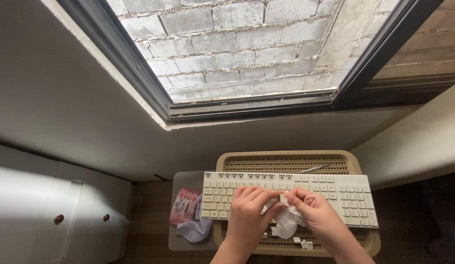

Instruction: The person removes keycaps from a white keyboard, wipes each keycap with a tissue, and places the cleaned keycaps into a beige plastic basket. The person repeats this process for multiple keycaps throughout the clip.

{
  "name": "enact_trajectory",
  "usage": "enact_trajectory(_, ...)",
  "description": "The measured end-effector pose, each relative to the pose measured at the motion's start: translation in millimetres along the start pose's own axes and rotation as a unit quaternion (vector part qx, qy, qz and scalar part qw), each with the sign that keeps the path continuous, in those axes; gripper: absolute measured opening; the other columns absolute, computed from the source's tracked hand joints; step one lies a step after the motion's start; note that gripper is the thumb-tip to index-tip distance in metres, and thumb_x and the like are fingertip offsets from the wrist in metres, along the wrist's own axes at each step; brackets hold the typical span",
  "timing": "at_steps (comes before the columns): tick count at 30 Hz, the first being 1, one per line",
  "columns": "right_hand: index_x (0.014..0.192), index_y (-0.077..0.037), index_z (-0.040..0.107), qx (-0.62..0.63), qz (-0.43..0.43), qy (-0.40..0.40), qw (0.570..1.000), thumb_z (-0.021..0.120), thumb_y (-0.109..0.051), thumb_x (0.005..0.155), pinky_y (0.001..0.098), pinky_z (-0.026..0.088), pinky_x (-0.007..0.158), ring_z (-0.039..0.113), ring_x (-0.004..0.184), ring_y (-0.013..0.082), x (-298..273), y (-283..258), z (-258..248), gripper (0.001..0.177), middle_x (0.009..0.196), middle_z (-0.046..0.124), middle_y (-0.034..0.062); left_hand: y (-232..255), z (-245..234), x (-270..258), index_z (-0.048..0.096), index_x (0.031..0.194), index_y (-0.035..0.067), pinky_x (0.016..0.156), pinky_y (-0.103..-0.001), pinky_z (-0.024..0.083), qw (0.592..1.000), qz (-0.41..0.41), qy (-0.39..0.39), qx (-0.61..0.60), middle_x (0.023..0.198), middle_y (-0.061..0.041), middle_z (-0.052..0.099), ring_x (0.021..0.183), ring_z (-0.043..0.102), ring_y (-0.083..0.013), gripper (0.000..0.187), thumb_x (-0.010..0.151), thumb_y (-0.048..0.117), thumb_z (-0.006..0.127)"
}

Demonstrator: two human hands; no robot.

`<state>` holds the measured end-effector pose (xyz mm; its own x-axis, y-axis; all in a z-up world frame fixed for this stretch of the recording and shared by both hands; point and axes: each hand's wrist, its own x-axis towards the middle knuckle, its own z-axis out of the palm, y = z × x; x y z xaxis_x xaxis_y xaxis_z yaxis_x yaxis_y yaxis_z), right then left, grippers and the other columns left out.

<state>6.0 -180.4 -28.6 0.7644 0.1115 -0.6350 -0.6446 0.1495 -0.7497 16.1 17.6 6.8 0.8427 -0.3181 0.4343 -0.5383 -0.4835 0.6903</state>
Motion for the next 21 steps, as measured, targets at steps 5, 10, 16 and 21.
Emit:
enact_trajectory(5,0.087,-0.007,0.061,0.041,-0.055,-0.058,0.996,0.067,-0.028,0.093,0.0272,0.053,0.066,0.066,0.070,0.0099,-2.6,2.9,-4.1,0.023,0.076,0.071,0.0032,1.7,5.4,-0.1,0.074,0.102,0.012,0.088,-0.038,0.048,0.999,0.033,0.008,-0.008,0.092,0.001,0.076,0.092,0.070,-0.0193,0.015,0.089,0.019,0.079)
enact_trajectory(10,0.088,-0.002,0.064,0.049,-0.071,-0.022,0.996,0.063,-0.037,0.098,0.0264,0.048,0.057,0.059,0.063,0.0089,-0.8,10.6,-2.9,0.036,0.071,0.066,0.0020,2.4,8.7,-0.9,0.075,0.101,0.011,0.086,-0.039,0.047,1.000,0.010,0.015,-0.012,0.086,0.000,0.075,0.089,0.070,-0.0209,0.018,0.086,0.020,0.081)
enact_trajectory(16,0.092,-0.006,0.066,0.046,-0.049,-0.067,0.996,0.069,-0.031,0.092,0.0246,0.046,0.058,0.058,0.064,0.0072,-4.2,8.9,-8.1,0.026,0.072,0.067,0.0000,0.3,7.3,-1.0,0.076,0.104,0.012,0.089,-0.039,0.048,0.998,-0.024,-0.022,-0.054,0.092,0.001,0.076,0.093,0.069,-0.0211,0.020,0.085,0.018,0.079)
enact_trajectory(21,0.087,-0.003,0.068,0.017,-0.026,0.003,1.000,0.069,-0.031,0.094,0.0270,0.050,0.060,0.062,0.064,0.0120,0.0,9.1,-0.9,0.029,0.072,0.069,0.0049,1.6,7.7,-1.5,0.075,0.107,0.012,0.091,-0.040,0.046,0.999,0.009,-0.009,-0.037,0.097,-0.001,0.076,0.100,0.067,-0.0237,0.022,0.085,0.013,0.079)
